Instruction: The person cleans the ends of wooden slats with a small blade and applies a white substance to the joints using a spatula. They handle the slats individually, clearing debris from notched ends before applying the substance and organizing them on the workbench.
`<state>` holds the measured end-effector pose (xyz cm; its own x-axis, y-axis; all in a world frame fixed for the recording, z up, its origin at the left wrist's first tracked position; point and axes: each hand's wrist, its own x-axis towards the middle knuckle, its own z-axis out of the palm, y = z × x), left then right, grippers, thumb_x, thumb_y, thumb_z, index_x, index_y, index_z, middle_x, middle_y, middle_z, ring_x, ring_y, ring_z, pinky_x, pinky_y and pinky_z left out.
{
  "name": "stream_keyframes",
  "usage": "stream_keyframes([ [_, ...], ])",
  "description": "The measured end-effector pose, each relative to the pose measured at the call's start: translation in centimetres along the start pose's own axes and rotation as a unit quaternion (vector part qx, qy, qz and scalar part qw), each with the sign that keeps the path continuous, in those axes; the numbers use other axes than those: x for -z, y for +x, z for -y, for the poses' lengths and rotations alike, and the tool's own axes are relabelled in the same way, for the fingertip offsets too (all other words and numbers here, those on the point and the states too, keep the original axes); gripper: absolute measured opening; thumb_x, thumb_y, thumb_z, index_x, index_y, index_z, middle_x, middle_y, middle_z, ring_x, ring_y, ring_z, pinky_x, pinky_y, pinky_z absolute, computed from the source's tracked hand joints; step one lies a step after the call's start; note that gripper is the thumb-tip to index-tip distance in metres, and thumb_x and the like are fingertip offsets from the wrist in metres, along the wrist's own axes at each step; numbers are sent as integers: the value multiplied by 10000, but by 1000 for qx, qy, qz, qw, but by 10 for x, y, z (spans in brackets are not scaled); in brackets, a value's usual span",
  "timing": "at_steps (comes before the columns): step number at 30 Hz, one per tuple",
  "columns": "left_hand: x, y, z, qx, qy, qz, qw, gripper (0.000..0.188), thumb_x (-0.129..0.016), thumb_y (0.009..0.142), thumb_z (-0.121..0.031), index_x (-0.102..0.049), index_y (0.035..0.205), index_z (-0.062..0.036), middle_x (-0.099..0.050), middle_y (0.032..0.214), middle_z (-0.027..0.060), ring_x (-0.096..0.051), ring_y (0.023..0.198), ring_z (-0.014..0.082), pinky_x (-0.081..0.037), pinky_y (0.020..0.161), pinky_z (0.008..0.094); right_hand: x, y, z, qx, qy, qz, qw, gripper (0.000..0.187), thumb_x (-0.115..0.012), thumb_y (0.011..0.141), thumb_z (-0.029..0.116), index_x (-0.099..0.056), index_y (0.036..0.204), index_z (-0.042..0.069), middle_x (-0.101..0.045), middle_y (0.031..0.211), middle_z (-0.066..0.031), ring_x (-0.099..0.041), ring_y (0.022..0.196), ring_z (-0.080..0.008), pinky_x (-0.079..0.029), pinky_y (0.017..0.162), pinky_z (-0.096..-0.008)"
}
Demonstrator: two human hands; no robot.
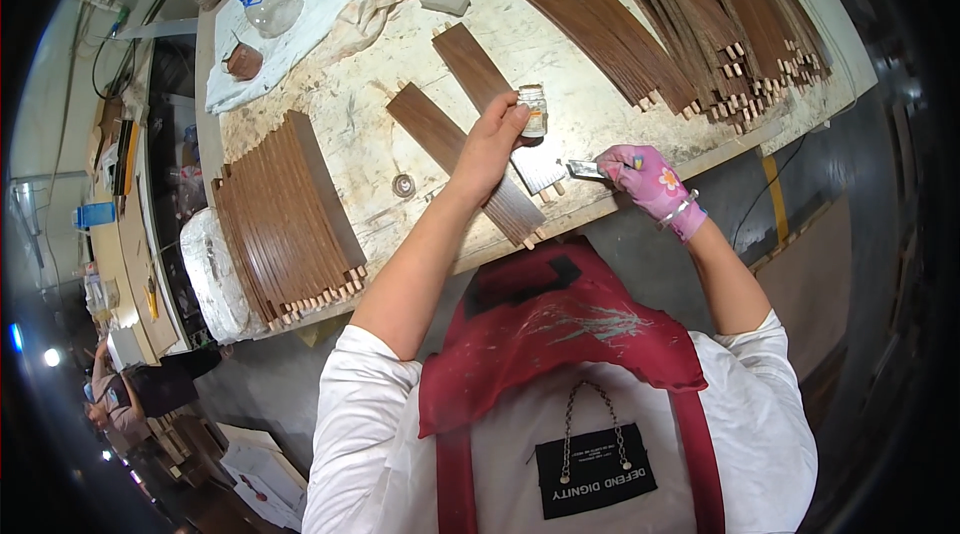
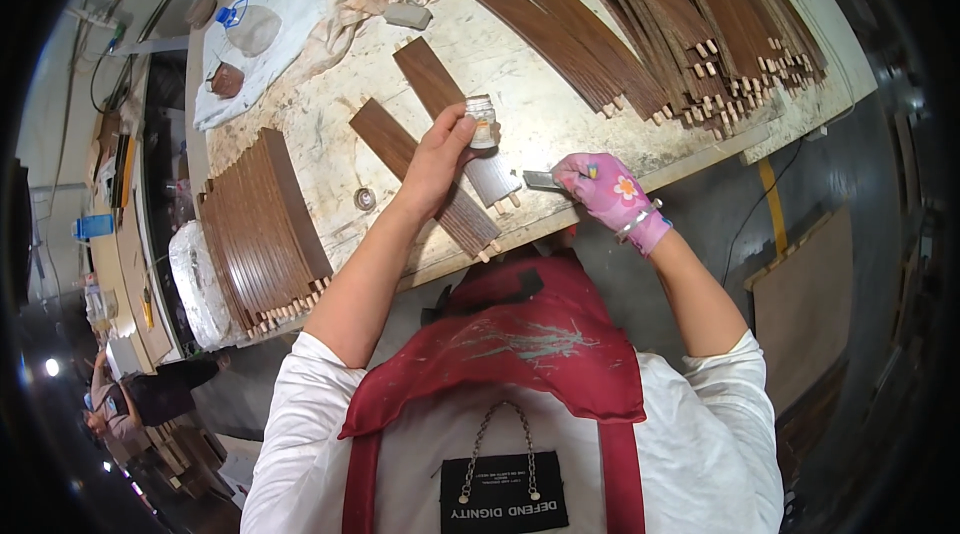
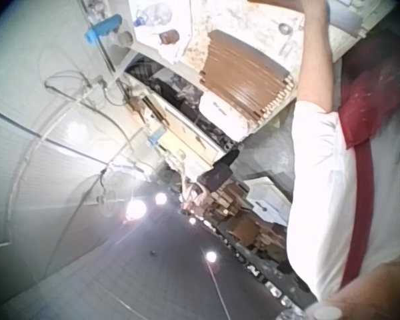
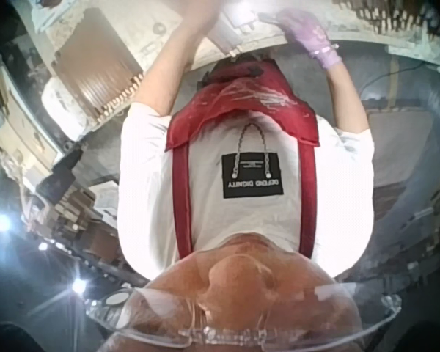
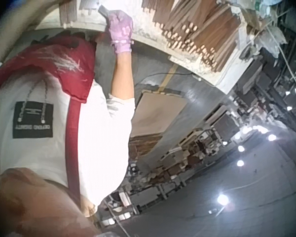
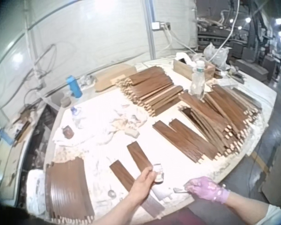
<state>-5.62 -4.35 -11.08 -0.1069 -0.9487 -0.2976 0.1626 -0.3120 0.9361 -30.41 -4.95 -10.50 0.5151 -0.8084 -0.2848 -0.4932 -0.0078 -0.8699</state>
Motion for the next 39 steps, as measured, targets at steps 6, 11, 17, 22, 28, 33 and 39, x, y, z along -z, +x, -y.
stream_keyframes([
  [6, 0, 1, -2, -5, -3, 18, 1000, 354, -435, 1006, -251, -451, 1268, -13, -593, 1103, 70, -575, 1012, 132, -453, 915, 270, -8, -8, 2, -15, 153, -9, 988, 270, -610, 898, 260, -652, 995, 11, -594, 747, 7, -502, 667, -75, -429, 611, -242],
  [11, -1, 0, -4, -3, -24, 14, 1000, 351, -434, 1006, -249, -453, 1265, -13, -594, 1108, 74, -577, 1014, 133, -454, 913, 269, -6, -8, 10, -34, 78, -7, 996, 295, -609, 901, 277, -653, 976, -5, -566, 709, 16, -487, 643, -64, -420, 589, -232],
  [17, -6, -2, -5, -13, -17, -7, 1000, 350, -460, 997, -269, -476, 1213, 6, -587, 1000, 62, -561, 893, 116, -459, 821, 245, -9, 3, 3, -87, 135, 3, 987, 297, -598, 897, 282, -661, 951, -4, -559, 664, 3, -488, 624, -71, -421, 575, -239],
  [22, -3, 1, 2, -23, -24, -2, 999, 347, -461, 996, -276, -482, 1209, -2, -591, 991, 60, -562, 886, 117, -456, 812, 242, -2, 6, 6, -28, 87, 26, 995, 259, -583, 876, 237, -666, 919, -5, -591, 682, -3, -510, 626, -78, -429, 579, -244],
  [28, -4, 0, 1, -24, -13, -7, 1000, 345, -460, 996, -279, -486, 1204, -5, -597, 984, 60, -563, 879, 116, -455, 805, 239, 1, 2, 11, -16, 71, 7, 997, 250, -565, 866, 231, -673, 929, 14, -605, 692, -23, -536, 649, -113, -450, 620, -280],
  [33, -5, 0, -1, -21, -6, -13, 1000, 352, -458, 996, -278, -483, 1208, 3, -597, 990, 62, -563, 880, 114, -455, 808, 239, -5, 6, 14, -6, 39, 16, 999, 253, -563, 872, 246, -669, 931, 23, -600, 678, -53, -547, 631, -142, -453, 613, -294],
  [39, -1, -1, 0, -7, -6, 4, 1000, 362, -449, 1002, -263, -452, 1267, -17, -597, 1104, 75, -578, 1015, 134, -456, 909, 265, -8, -1, 19, 2, -79, -37, 996, 252, -566, 887, 275, -659, 918, 44, -618, 720, -156, -612, 672, -260, -476, 654, -360],
])
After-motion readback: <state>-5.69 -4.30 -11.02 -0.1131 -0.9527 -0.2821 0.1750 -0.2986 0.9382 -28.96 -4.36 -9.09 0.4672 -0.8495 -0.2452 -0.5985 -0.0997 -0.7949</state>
